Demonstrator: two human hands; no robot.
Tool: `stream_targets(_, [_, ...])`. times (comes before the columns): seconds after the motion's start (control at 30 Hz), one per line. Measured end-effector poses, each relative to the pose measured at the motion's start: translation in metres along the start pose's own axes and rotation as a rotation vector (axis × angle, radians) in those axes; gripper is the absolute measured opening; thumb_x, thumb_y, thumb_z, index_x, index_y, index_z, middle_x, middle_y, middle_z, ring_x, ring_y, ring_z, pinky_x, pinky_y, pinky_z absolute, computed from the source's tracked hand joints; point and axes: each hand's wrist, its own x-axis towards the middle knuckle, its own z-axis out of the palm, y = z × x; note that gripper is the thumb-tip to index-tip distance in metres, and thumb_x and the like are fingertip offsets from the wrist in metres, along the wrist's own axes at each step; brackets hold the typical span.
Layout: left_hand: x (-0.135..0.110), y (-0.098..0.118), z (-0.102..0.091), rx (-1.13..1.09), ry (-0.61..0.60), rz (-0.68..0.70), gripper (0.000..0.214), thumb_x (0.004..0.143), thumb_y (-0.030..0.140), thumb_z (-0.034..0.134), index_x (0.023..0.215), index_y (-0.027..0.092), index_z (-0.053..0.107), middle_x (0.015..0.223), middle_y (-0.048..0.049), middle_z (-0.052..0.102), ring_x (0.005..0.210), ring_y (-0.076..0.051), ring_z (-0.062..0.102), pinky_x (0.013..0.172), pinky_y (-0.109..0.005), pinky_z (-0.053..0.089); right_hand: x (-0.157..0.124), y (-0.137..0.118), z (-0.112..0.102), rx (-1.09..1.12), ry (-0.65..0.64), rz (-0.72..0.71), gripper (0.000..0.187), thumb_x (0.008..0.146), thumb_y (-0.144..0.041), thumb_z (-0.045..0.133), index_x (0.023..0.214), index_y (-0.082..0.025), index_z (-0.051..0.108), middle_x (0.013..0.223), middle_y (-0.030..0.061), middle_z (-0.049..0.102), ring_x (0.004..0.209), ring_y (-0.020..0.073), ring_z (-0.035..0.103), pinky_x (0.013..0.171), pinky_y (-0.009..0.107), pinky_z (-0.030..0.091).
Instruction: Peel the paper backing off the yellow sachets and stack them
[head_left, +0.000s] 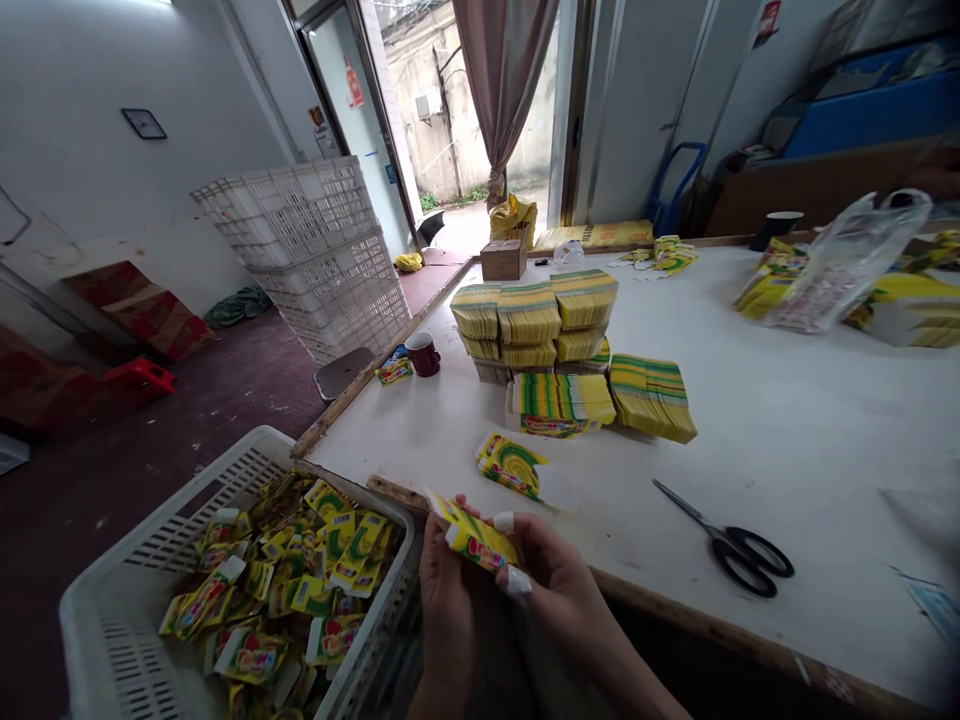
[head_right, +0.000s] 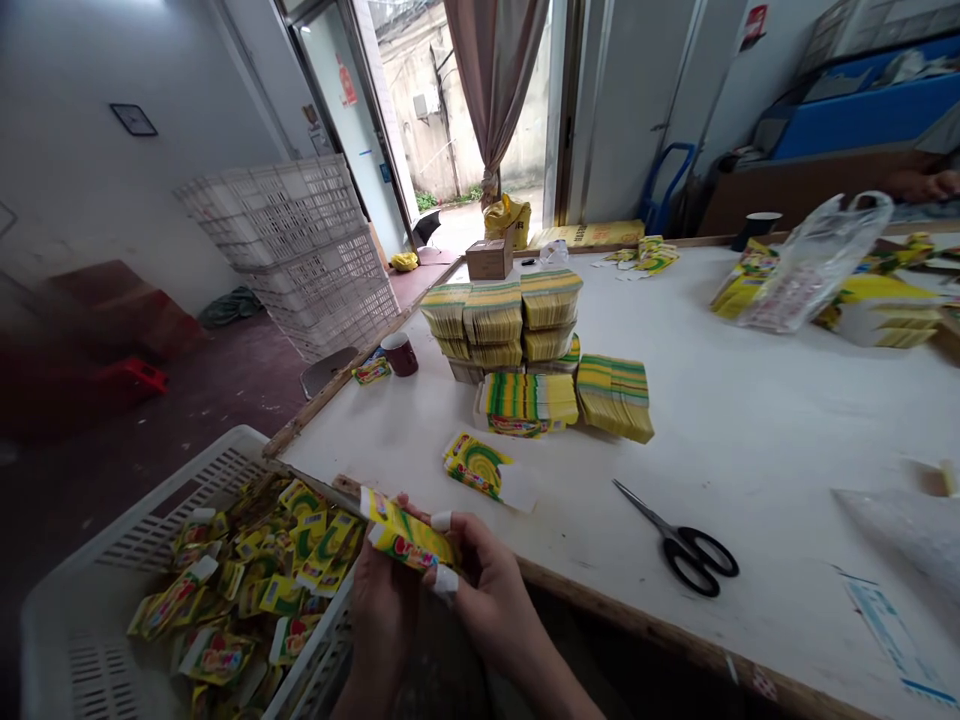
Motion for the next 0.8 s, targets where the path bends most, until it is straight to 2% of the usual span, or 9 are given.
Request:
stream_targets(0.1, [0.009, 0.0, -0.003, -0.027, 0.074, 0.043, 0.027, 0.071, 0.042, 0.074, 0.084, 0.02, 0.067, 0.078, 0.0002, 0.07, 0.071, -0.015, 0.065, 0.069, -0.026, 0.053, -0.001, -0.002, -0.005, -0.275, 0.026, -0.114, 0.012, 0.086, -0.026, 0.054, 0.093, -0.02, 0.061, 0.08, 0.0025, 0.064, 0.075, 0.0179, 0.06, 0.068, 0.027, 0.048])
stream_targets(0.2, [0.017, 0.01, -0.014, 0.063, -0.029, 0.05, 0.028, 0.076, 0.042, 0.07, 0.089, 0.018, 0.069, 0.086, -0.0034, 0.072, 0.079, -0.018, 0.066, 0.074, -0.028, 0.053, -0.002, -0.003, -0.017, -0.558, 0.071, -0.259, 0.022, 0.088, -0.016, 0.043, 0.091, -0.02, 0.064, 0.081, 0.0045, 0.067, 0.074, 0.0181, 0.063, 0.067, 0.027, 0.048])
stream_targets(0.33, [0.024, 0.051, -0.033, 0.351, -0.277, 0.19, 0.065, 0.078, 0.061, 0.059, 0.127, 0.019, 0.054, 0.124, -0.0132, 0.062, 0.112, -0.029, 0.058, 0.097, -0.041, 0.045, 0.001, -0.013, -0.039, -0.907, 0.081, -0.425, 0.032, 0.089, -0.011, 0.04, 0.1, -0.023, 0.068, 0.089, 0.0071, 0.07, 0.079, 0.021, 0.062, 0.069, 0.031, 0.049])
stream_targets(0.47, [0.021, 0.076, -0.033, 0.864, -0.519, 0.189, 0.091, 0.054, 0.051, 0.083, 0.133, 0.021, 0.048, 0.136, -0.0151, 0.053, 0.126, -0.037, 0.047, 0.107, -0.049, 0.035, 0.001, -0.029, -0.037, -1.136, -0.078, -0.592, 0.025, 0.091, -0.017, 0.051, 0.106, -0.029, 0.067, 0.091, 0.0039, 0.07, 0.087, 0.0222, 0.059, 0.089, 0.043, 0.044])
stream_targets(0.5, [0.02, 0.075, -0.029, 0.968, -0.566, 0.157, 0.093, 0.05, 0.044, 0.086, 0.132, 0.021, 0.048, 0.135, -0.0147, 0.054, 0.125, -0.038, 0.047, 0.106, -0.05, 0.036, 0.0, -0.031, -0.033, -1.149, -0.133, -0.612, 0.024, 0.091, -0.018, 0.054, 0.107, -0.031, 0.066, 0.092, 0.0023, 0.07, 0.093, 0.0222, 0.059, 0.099, 0.046, 0.038])
stream_targets(0.57, [0.017, 0.067, -0.022, 1.065, -0.638, 0.1, 0.081, 0.056, 0.035, 0.083, 0.129, 0.023, 0.049, 0.128, -0.0129, 0.059, 0.117, -0.035, 0.054, 0.1, -0.048, 0.042, -0.003, -0.03, -0.027, -1.129, -0.188, -0.623, 0.029, 0.091, -0.017, 0.054, 0.112, -0.035, 0.063, 0.102, 0.0006, 0.069, 0.109, 0.0225, 0.056, 0.111, 0.049, 0.024])
stream_targets(0.63, [0.015, 0.055, -0.017, 1.081, -0.632, 0.103, 0.063, 0.068, 0.034, 0.074, 0.125, 0.022, 0.049, 0.116, -0.0114, 0.065, 0.105, -0.032, 0.061, 0.091, -0.044, 0.049, -0.005, -0.023, -0.026, -1.03, -0.077, -0.597, 0.04, 0.09, -0.019, 0.053, 0.127, -0.035, 0.053, 0.124, 0.0046, 0.06, 0.127, 0.0264, 0.045, 0.114, 0.053, 0.019])
stream_targets(0.73, [0.01, 0.036, -0.02, 1.112, -0.53, 0.197, 0.064, 0.07, 0.036, 0.071, 0.126, 0.019, 0.045, 0.107, -0.013, 0.067, 0.096, -0.031, 0.064, 0.083, -0.042, 0.052, -0.005, -0.009, -0.031, -0.746, 0.24, -0.425, 0.065, 0.087, -0.033, 0.056, 0.146, -0.024, 0.028, 0.148, 0.0155, 0.035, 0.139, 0.0328, 0.029, 0.11, 0.057, 0.027])
stream_targets(0.8, [0.005, 0.025, -0.023, 1.109, -0.565, 0.275, 0.071, 0.071, 0.033, 0.07, 0.133, 0.017, 0.038, 0.111, -0.0151, 0.065, 0.099, -0.031, 0.064, 0.084, -0.042, 0.052, -0.003, -0.003, -0.033, -0.54, 0.264, -0.256, 0.065, 0.087, -0.043, 0.055, 0.143, -0.019, 0.034, 0.145, 0.018, 0.041, 0.134, 0.0321, 0.039, 0.107, 0.053, 0.036])
